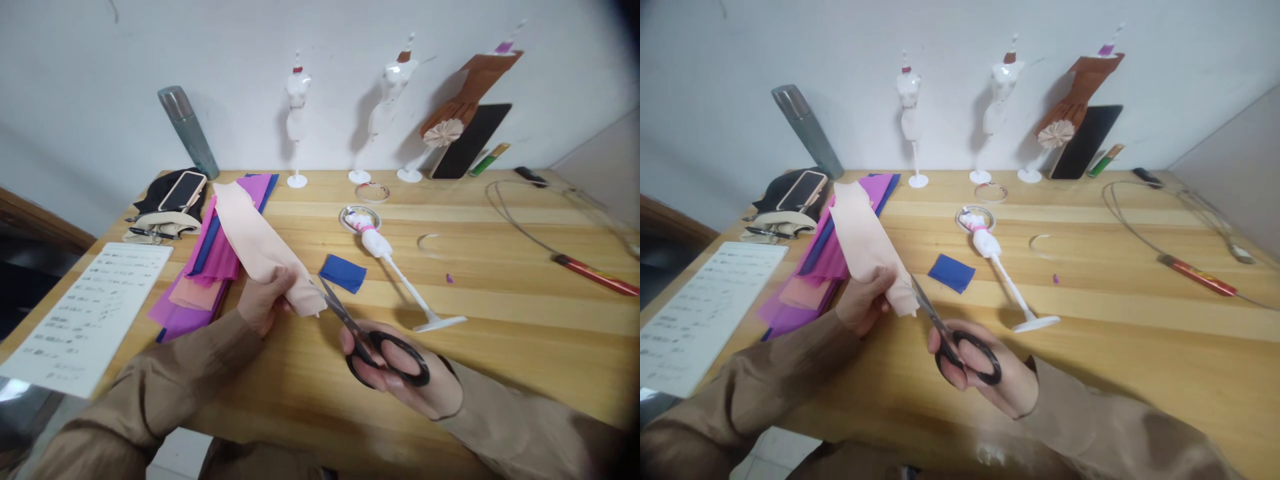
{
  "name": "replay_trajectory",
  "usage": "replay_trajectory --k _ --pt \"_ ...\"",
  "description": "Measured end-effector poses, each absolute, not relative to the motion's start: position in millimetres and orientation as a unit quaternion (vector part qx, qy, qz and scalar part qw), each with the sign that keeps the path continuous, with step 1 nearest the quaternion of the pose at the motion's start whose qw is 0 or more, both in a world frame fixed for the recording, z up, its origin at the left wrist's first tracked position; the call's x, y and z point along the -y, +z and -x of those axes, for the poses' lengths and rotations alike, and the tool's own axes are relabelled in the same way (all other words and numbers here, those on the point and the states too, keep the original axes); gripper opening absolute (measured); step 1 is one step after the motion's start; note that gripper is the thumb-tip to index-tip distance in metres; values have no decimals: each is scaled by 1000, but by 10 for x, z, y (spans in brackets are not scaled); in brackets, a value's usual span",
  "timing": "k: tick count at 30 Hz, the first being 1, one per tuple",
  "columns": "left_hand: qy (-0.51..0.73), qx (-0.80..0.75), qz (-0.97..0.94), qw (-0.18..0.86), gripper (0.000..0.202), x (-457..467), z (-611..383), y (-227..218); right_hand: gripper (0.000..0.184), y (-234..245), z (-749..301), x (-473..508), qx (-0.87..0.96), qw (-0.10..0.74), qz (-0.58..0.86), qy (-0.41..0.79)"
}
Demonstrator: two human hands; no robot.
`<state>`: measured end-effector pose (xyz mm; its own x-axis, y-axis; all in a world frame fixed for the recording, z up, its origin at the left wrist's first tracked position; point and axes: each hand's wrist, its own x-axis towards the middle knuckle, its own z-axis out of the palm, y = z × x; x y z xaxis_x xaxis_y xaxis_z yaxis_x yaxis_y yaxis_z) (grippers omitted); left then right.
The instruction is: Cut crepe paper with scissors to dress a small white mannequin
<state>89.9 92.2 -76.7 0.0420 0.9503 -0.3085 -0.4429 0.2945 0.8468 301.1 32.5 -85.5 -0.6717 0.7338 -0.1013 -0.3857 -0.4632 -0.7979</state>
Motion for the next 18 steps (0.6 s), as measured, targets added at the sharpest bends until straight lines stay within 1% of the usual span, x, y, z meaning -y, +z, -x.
replay_trajectory --k 6,13,18 --pt "521 -453 -309 655 39 -931 -879 -737 58 -842 -2998 -335 421 326 254 807" --pt "519 -463 -318 645 39 -913 -901 -773 55 -878 -3005 -325 417 320 230 819" --pt "516 -459 -316 650 41 -888 -929 -766 56 -866 -2982 -338 420 338 255 803"
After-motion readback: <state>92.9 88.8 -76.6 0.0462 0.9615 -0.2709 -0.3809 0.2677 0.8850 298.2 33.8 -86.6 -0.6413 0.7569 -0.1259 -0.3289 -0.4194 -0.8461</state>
